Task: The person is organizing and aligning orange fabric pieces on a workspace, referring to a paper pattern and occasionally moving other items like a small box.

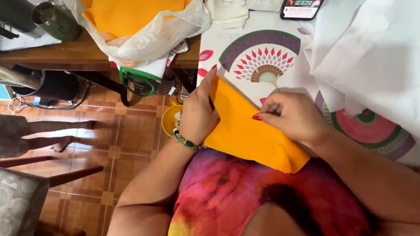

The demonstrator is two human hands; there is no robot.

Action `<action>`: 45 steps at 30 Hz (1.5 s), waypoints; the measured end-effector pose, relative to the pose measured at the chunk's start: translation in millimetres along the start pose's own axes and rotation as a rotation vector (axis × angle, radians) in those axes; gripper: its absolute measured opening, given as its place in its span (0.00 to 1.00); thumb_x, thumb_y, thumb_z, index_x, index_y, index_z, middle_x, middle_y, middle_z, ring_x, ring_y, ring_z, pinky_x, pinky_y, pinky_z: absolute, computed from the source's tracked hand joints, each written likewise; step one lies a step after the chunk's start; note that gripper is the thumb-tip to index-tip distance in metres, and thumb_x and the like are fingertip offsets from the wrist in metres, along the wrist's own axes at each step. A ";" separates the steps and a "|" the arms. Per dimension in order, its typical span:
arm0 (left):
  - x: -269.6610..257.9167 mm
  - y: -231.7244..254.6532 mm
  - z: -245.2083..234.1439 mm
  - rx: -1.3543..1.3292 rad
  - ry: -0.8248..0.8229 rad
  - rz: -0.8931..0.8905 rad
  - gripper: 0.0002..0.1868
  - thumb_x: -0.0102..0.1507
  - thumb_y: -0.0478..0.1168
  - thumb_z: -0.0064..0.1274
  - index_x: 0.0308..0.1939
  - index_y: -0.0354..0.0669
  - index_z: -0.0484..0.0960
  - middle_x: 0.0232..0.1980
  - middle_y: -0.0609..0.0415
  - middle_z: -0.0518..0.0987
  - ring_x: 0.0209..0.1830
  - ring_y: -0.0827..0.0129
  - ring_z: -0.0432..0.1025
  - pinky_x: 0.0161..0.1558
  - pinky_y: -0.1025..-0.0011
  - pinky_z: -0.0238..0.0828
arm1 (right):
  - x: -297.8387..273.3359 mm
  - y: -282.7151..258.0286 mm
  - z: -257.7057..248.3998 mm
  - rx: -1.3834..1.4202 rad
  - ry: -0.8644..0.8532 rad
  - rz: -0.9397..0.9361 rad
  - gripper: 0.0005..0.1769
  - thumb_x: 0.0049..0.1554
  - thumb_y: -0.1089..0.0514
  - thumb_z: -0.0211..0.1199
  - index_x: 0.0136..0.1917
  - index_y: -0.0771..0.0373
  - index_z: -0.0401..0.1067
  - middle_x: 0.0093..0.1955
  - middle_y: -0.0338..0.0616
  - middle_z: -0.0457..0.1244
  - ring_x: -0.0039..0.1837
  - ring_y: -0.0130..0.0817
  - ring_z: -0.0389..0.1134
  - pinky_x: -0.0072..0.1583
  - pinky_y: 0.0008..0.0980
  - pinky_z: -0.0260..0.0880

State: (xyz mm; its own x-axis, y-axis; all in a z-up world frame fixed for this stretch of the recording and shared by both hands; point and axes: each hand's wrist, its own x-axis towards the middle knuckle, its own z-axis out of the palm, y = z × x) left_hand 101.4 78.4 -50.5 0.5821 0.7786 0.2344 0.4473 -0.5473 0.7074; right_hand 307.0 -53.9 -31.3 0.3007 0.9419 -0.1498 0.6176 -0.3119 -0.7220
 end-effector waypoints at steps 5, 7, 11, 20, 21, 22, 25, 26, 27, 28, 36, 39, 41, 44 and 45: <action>-3.3 -3.9 0.3 -0.003 -0.013 0.003 0.40 0.61 0.30 0.52 0.78 0.48 0.61 0.50 0.29 0.81 0.49 0.33 0.78 0.55 0.45 0.76 | 1.2 -3.2 -2.9 0.025 0.034 -0.031 0.05 0.52 0.56 0.75 0.41 0.57 0.81 0.32 0.40 0.69 0.37 0.30 0.71 0.40 0.30 0.70; -3.6 -4.6 1.0 -0.005 -0.007 0.014 0.40 0.61 0.30 0.52 0.78 0.49 0.61 0.50 0.29 0.81 0.50 0.34 0.78 0.55 0.45 0.76 | -0.4 -3.8 -5.6 -0.008 0.049 -0.057 0.03 0.54 0.56 0.74 0.41 0.55 0.81 0.32 0.41 0.68 0.37 0.33 0.71 0.40 0.31 0.69; -4.2 -10.9 5.1 0.018 -0.009 0.034 0.42 0.61 0.31 0.56 0.78 0.48 0.60 0.40 0.37 0.82 0.41 0.40 0.79 0.49 0.49 0.78 | -4.1 6.3 -12.9 -0.107 0.115 -0.135 0.03 0.57 0.57 0.71 0.43 0.56 0.80 0.35 0.44 0.69 0.41 0.43 0.73 0.44 0.36 0.71; -2.6 -19.9 7.7 -0.005 -0.009 0.103 0.44 0.61 0.39 0.66 0.78 0.48 0.58 0.35 0.53 0.77 0.34 0.56 0.75 0.41 0.59 0.74 | 63.5 37.5 -78.2 -0.415 0.242 -0.333 0.06 0.67 0.59 0.59 0.49 0.59 0.76 0.43 0.44 0.70 0.46 0.45 0.71 0.50 0.43 0.69; -2.5 -20.9 8.1 0.030 0.005 0.155 0.45 0.61 0.41 0.68 0.77 0.49 0.59 0.32 0.59 0.72 0.32 0.62 0.72 0.38 0.63 0.70 | 77.8 42.4 -88.7 -0.442 0.339 -0.524 0.07 0.68 0.67 0.57 0.50 0.62 0.75 0.45 0.42 0.71 0.44 0.39 0.70 0.48 0.40 0.67; -2.8 -20.1 7.7 0.031 0.003 0.159 0.45 0.61 0.41 0.68 0.77 0.49 0.59 0.32 0.59 0.72 0.32 0.62 0.72 0.38 0.63 0.70 | 96.0 47.8 -99.3 -0.441 0.343 -0.523 0.07 0.68 0.67 0.57 0.50 0.62 0.75 0.45 0.42 0.71 0.44 0.39 0.70 0.48 0.40 0.67; -3.1 -17.7 6.3 0.030 0.018 0.157 0.44 0.61 0.40 0.68 0.76 0.49 0.60 0.31 0.59 0.72 0.31 0.64 0.71 0.37 0.63 0.69 | 139.8 57.0 -123.3 -0.856 0.415 -0.473 0.04 0.71 0.56 0.66 0.56 0.55 0.80 0.44 0.43 0.69 0.43 0.47 0.68 0.43 0.45 0.65; -3.9 -17.3 5.6 0.025 0.034 0.166 0.43 0.61 0.39 0.68 0.76 0.46 0.61 0.31 0.58 0.73 0.32 0.62 0.72 0.37 0.63 0.70 | 146.5 56.8 -123.6 -0.932 0.484 -0.464 0.05 0.66 0.55 0.65 0.55 0.52 0.80 0.44 0.44 0.70 0.42 0.50 0.70 0.41 0.46 0.67; -4.4 -17.5 5.0 0.020 0.050 0.176 0.42 0.60 0.38 0.67 0.75 0.43 0.62 0.32 0.57 0.74 0.33 0.61 0.73 0.37 0.62 0.70 | 153.8 56.7 -123.6 -1.007 0.554 -0.454 0.08 0.62 0.53 0.63 0.54 0.50 0.80 0.44 0.46 0.71 0.41 0.53 0.71 0.40 0.47 0.68; -4.2 -15.1 2.7 0.020 0.053 0.176 0.42 0.60 0.38 0.67 0.75 0.43 0.62 0.32 0.57 0.74 0.33 0.61 0.73 0.37 0.62 0.70 | 142.7 48.2 -117.7 -1.007 0.556 -0.456 0.08 0.62 0.53 0.63 0.54 0.50 0.80 0.44 0.46 0.71 0.41 0.53 0.71 0.40 0.47 0.68; 25.4 -12.0 -11.1 -0.171 -0.065 -0.038 0.39 0.61 0.48 0.64 0.71 0.39 0.66 0.35 0.49 0.81 0.34 0.56 0.79 0.40 0.59 0.78 | 44.7 31.1 -34.6 -0.491 0.222 -0.501 0.13 0.59 0.65 0.62 0.58 0.63 0.76 0.54 0.52 0.66 0.57 0.54 0.70 0.60 0.48 0.70; 59.1 -38.3 11.6 -0.188 -0.078 -0.104 0.34 0.56 0.47 0.68 0.65 0.44 0.75 0.32 0.61 0.79 0.32 0.70 0.78 0.39 0.71 0.78 | 35.5 46.9 -19.6 -0.471 0.250 -0.467 0.23 0.56 0.59 0.68 0.65 0.63 0.73 0.58 0.51 0.65 0.58 0.52 0.69 0.63 0.49 0.69; 70.5 -44.3 20.5 -0.145 -0.053 -0.105 0.28 0.55 0.45 0.69 0.57 0.48 0.80 0.31 0.63 0.79 0.32 0.71 0.80 0.38 0.72 0.79 | 34.2 57.8 -16.3 -0.426 0.260 -0.471 0.24 0.57 0.58 0.69 0.67 0.61 0.72 0.59 0.50 0.64 0.61 0.51 0.68 0.66 0.49 0.67; 67.9 -37.1 24.1 -0.063 0.005 -0.058 0.18 0.55 0.43 0.68 0.49 0.57 0.85 0.33 0.61 0.82 0.34 0.66 0.82 0.38 0.67 0.80 | 33.2 70.4 -11.1 -0.377 0.287 -0.478 0.25 0.59 0.55 0.70 0.68 0.58 0.71 0.61 0.47 0.62 0.64 0.49 0.67 0.69 0.48 0.64; 65.3 -31.8 23.6 -0.024 0.037 -0.004 0.16 0.57 0.43 0.66 0.48 0.62 0.85 0.35 0.58 0.84 0.35 0.60 0.83 0.40 0.62 0.81 | 34.3 73.7 -9.8 -0.376 0.310 -0.482 0.25 0.59 0.54 0.70 0.69 0.57 0.72 0.61 0.46 0.62 0.64 0.47 0.67 0.69 0.47 0.64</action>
State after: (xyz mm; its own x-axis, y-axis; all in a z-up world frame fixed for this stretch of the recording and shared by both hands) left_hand 141.1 139.5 -73.4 0.5543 0.7920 0.2558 0.4330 -0.5369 0.7241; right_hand 369.9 -45.8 -83.0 0.0888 0.9247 0.3703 0.9282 0.0581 -0.3676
